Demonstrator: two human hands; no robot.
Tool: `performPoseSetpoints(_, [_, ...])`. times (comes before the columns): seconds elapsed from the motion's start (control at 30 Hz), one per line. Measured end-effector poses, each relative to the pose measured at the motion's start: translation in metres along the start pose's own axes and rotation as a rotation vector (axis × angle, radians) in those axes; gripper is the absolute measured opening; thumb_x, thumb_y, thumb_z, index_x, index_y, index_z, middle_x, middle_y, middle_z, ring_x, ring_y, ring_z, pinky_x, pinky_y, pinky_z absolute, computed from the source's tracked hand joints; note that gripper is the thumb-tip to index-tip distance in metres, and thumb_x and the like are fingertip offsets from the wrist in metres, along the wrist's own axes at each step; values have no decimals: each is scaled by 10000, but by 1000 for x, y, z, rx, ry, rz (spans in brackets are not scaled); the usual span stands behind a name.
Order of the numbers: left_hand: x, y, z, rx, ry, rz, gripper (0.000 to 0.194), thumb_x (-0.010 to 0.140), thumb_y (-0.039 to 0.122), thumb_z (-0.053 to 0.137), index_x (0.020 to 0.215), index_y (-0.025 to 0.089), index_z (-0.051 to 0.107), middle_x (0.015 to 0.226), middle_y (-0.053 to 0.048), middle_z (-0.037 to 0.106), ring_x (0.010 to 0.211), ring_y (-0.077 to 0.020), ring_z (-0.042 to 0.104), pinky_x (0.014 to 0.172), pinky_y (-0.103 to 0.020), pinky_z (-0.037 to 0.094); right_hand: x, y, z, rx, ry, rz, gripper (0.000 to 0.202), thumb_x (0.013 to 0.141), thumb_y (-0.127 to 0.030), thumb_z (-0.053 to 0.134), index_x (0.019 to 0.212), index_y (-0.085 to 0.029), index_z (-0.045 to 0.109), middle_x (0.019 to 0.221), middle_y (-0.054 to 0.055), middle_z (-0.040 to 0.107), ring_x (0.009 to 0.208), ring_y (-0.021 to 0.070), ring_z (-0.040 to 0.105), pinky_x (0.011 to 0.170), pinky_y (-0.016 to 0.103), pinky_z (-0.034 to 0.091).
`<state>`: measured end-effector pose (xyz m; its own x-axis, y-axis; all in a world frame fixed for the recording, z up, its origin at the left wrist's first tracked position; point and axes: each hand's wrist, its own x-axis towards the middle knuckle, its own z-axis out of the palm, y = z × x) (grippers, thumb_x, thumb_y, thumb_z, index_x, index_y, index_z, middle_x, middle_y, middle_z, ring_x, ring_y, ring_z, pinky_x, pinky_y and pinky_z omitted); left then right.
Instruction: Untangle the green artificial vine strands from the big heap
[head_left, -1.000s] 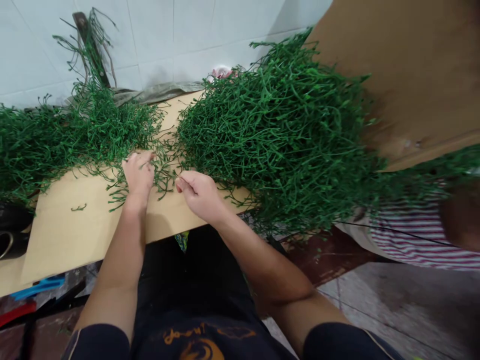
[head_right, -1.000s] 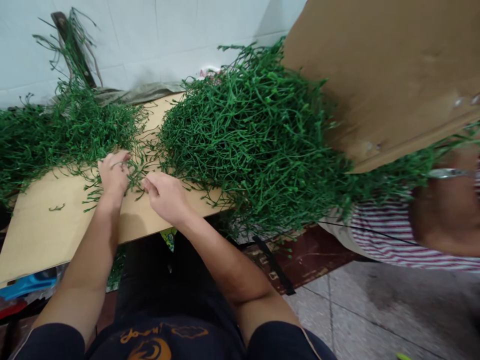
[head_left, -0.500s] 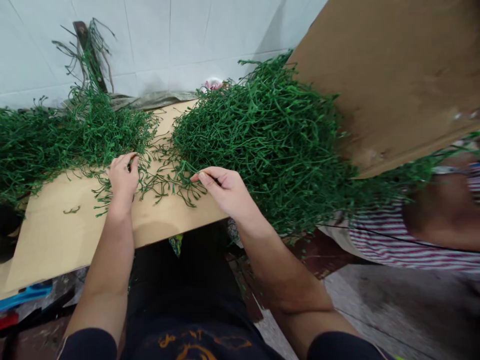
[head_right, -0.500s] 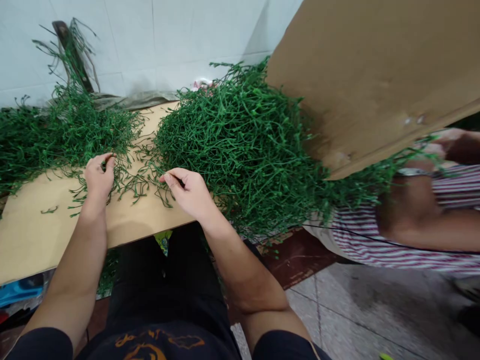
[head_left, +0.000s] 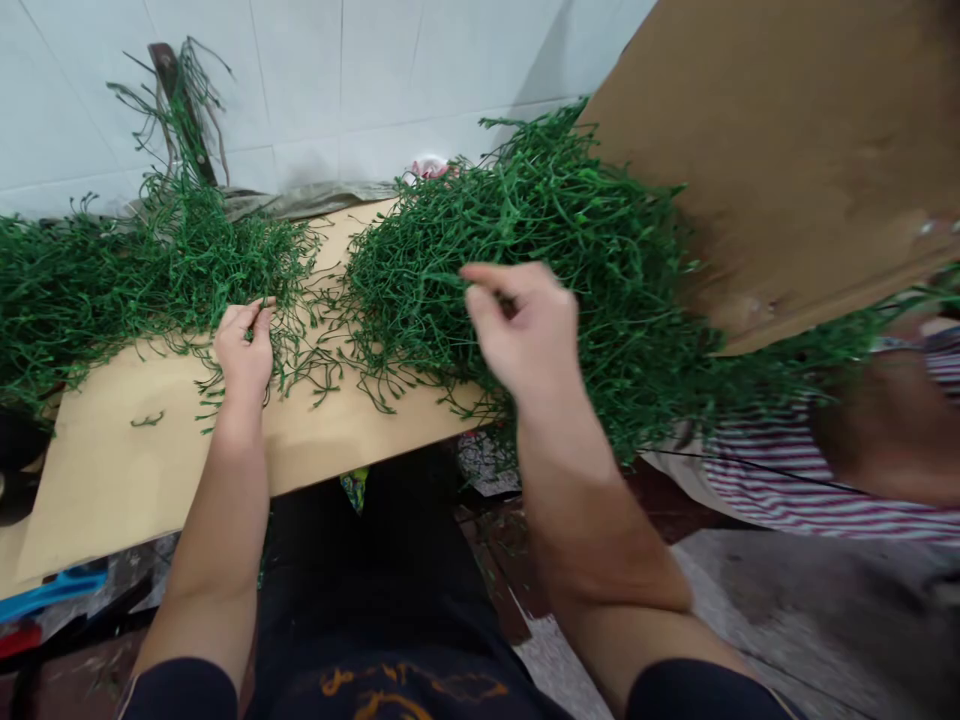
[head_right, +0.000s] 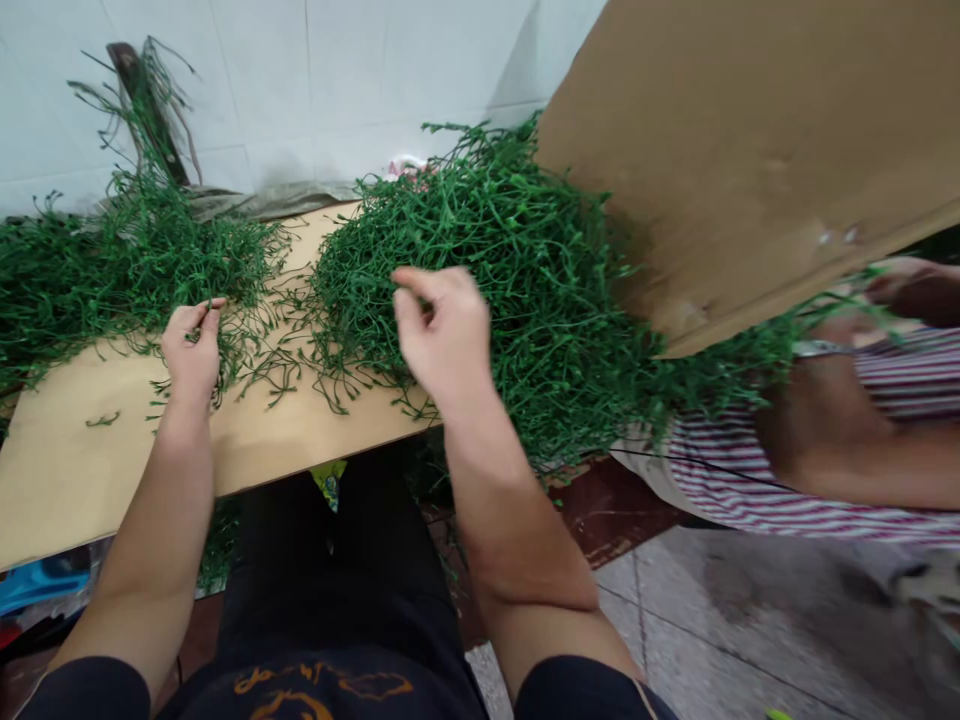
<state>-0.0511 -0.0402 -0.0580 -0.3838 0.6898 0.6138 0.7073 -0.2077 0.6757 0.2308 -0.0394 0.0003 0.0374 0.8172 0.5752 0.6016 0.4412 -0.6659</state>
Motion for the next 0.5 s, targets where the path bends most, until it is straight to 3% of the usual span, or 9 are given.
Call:
performPoseSetpoints(0.1, [4,-1,-1,-221,-29,-90,275,850,320,487,963,157,677,874,-53,650,798,-134,594,775,-269,469,21,3,-11,-304,286,-58,391,739,-217,572,1115,-131,631,1128,180,533,1099,301,447,947,498,347])
performPoseSetpoints(0.17, [6,-2,-2,-345,-33,-143,278,828,346,519,958,162,682,830,-38,662,716,-120,591,720,-257,475,23,-8,-3,-344,261,-151,390,776,-239,555,1149,-136,600,1205,187,493,1174,311,391,995,498,300])
performPoseSetpoints(0.23, [7,-2,-1,-452,-43,-170,287,795,384,563,926,165,695,791,-25,672,679,-114,588,690,-243,475,14,-28,22,-257,66,-270,335,836,-278,492,1113,-121,595,1155,172,527,1163,288,412,989,470,326])
performPoseSetpoints(0.33, [5,-1,-1,-553,-129,-186,297,748,418,619,883,170,711,776,-18,686,698,-114,595,688,-222,473,-3,-55,79,-35,-371,-363,382,859,-358,486,1138,-107,554,1117,145,569,1097,237,482,958,395,374])
performPoseSetpoints(0.43, [3,0,-1,-584,-191,-181,292,731,423,641,858,169,711,832,-27,699,751,-119,604,715,-218,471,-10,-67,126,69,-604,-188,322,857,-342,494,1048,-97,579,1009,121,612,882,177,542,791,300,412])
performPoseSetpoints(0.5, [3,1,-1,-557,-151,-174,284,737,426,635,835,168,704,815,-23,691,729,-112,594,689,-210,465,-11,-67,140,88,-697,-98,229,879,-300,446,909,-128,593,849,66,616,723,140,511,673,261,372])
